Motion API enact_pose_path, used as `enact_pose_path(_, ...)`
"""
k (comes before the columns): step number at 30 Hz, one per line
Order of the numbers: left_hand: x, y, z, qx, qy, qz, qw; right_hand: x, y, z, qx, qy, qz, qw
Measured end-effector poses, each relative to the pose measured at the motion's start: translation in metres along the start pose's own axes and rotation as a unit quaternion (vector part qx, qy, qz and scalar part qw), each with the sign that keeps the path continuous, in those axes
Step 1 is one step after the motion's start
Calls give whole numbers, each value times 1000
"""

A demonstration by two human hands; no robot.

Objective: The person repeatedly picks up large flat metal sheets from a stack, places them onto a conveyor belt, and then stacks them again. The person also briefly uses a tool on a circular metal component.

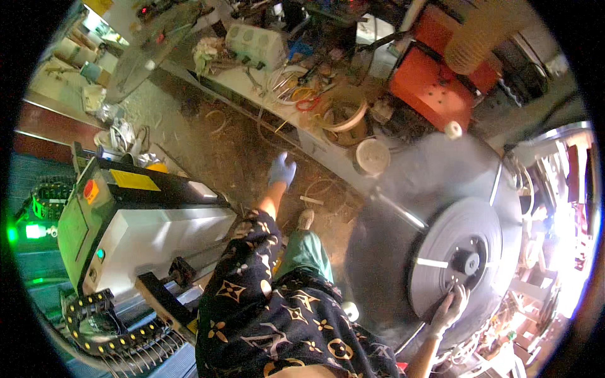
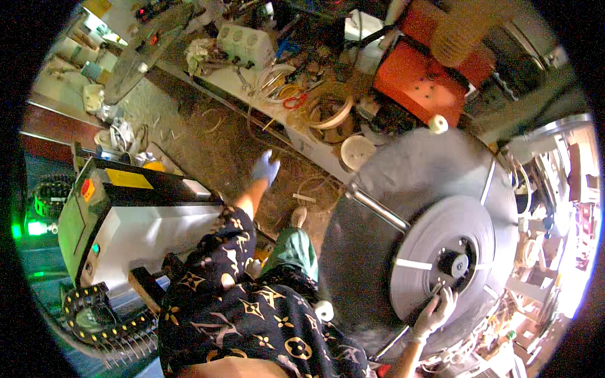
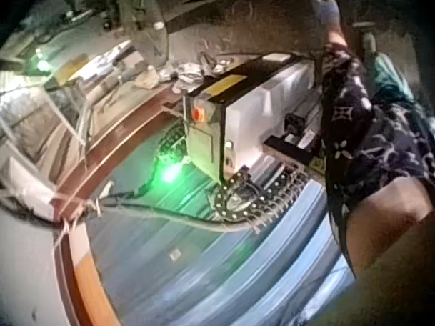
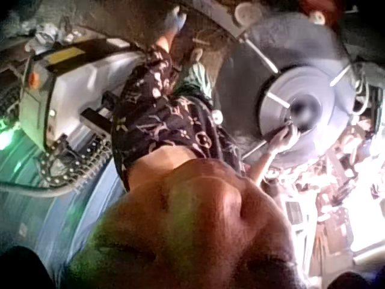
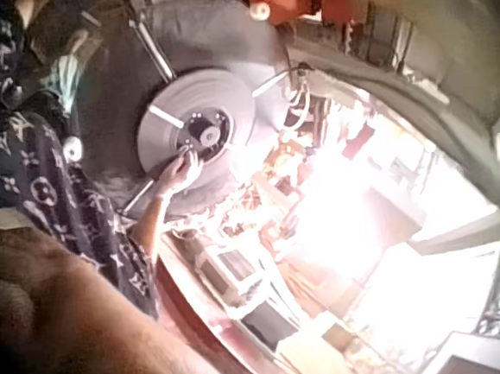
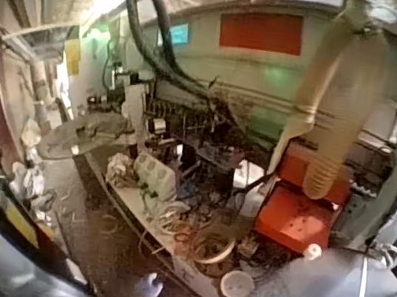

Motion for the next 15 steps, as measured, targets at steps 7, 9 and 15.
enact_pose_path(7,168,25,-54,74,85,-35,993,4,13,67,-78,-7,9,997)
enact_pose_path(9,194,51,-68,118,162,-39,979,4,16,63,-93,2,12,996)
enact_pose_path(15,248,124,-66,210,94,-50,972,0,23,47,-78,46,30,995)
Point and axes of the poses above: each hand's wrist, its own x-axis towards the middle knuckle, its own y-axis out of the palm, z = x × y, the point moved 9 cm from there along x, towards the middle knuckle, and after that the axes turned 12 degrees about -z, right-handed, at the moved point
